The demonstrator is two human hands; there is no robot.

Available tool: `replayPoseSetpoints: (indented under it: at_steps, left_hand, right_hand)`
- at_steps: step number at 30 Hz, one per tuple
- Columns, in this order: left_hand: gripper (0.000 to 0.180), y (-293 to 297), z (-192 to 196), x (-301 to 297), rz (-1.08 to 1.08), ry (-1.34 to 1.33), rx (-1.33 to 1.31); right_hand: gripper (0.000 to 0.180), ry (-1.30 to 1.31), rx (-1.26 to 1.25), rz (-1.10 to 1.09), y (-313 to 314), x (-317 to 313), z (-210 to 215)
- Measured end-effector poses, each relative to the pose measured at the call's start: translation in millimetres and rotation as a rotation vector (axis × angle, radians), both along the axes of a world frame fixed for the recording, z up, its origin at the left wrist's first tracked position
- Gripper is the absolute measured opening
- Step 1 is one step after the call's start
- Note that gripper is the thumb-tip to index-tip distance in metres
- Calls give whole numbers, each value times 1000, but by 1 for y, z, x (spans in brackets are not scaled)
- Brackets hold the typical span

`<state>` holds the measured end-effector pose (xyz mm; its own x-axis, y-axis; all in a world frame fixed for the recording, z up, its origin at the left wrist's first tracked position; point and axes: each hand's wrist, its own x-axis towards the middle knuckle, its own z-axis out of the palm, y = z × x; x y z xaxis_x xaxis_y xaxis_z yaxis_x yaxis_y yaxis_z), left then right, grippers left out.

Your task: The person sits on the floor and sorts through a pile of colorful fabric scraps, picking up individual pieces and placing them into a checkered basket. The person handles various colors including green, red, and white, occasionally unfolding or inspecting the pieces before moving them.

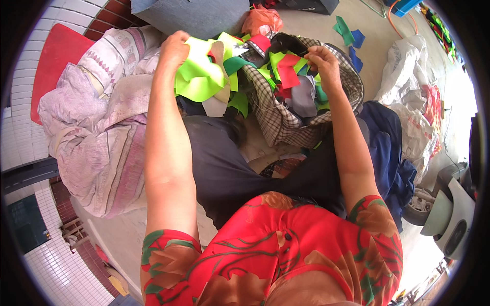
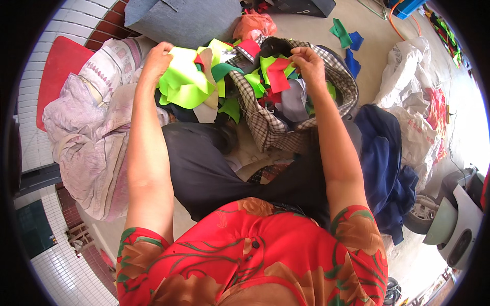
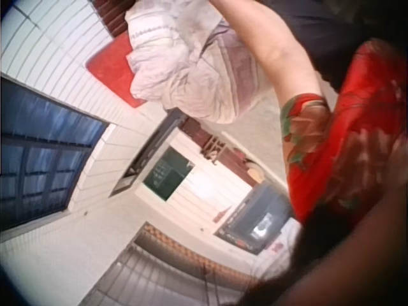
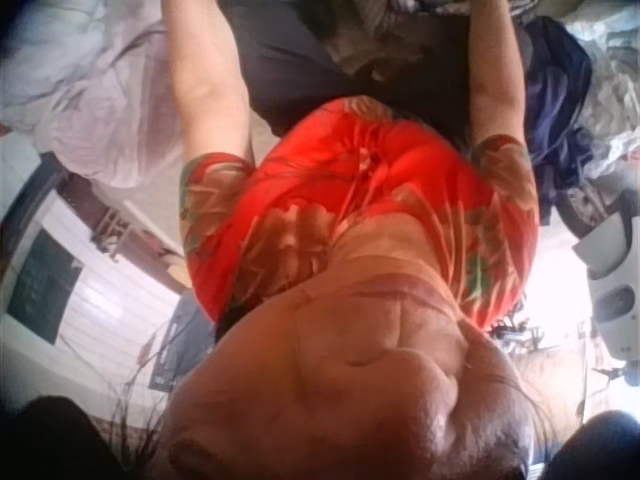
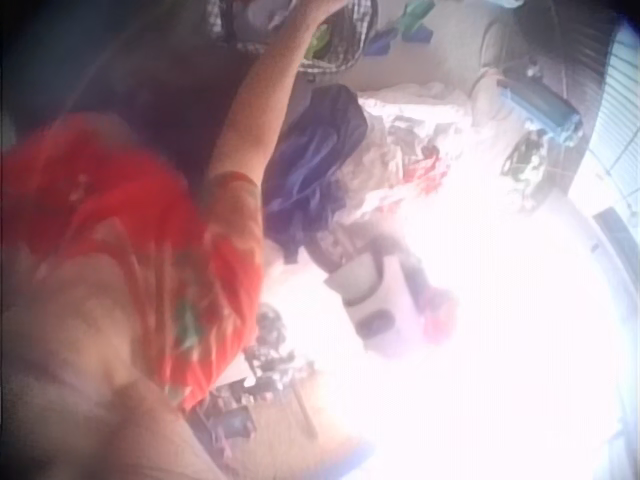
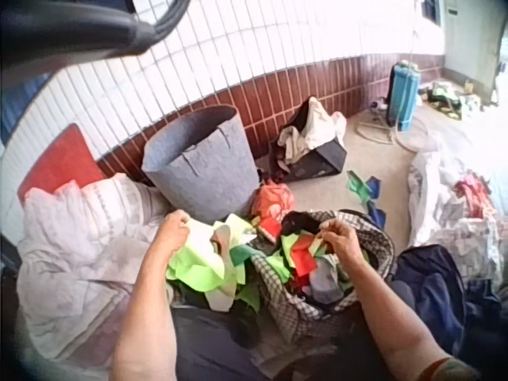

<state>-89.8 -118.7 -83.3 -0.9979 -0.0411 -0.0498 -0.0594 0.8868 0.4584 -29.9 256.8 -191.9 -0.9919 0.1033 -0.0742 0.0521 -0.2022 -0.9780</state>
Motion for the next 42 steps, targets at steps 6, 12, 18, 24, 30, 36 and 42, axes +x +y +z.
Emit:
replayPoseSetpoints:
  at_steps: [6, 12, 18, 24, 30, 36, 42]
  left_hand:
    - [48, -8, 1, 8, 133, 11, -233]
    - [52, 68, 37, 34, -192, 199, -136]
    - [41, 108, 52, 63, -315, 76, -135]
    - [40, 104, 56, 58, -325, 23, -164]
    - [38, 108, 53, 60, -342, 68, -164]
    - [36, 110, 46, 57, -388, 109, -171]
    - [33, 113, 38, 53, -400, 20, -108]
  right_hand:
    - [19, -86, 186, -141, 23, -15, -27]
    - [38, -121, 884, -5, 15, -15, -93]
    - [86, -461, 1273, 203, -11, 4, -122]
    - [93, -654, 1304, 261, -3, 7, -119]
    - [51, -553, 1433, 452, -17, 17, -85]
    - [59, -350, 1163, 412, -6, 7, -30]
    - [37, -217, 194, 278, 16, 11, 15]
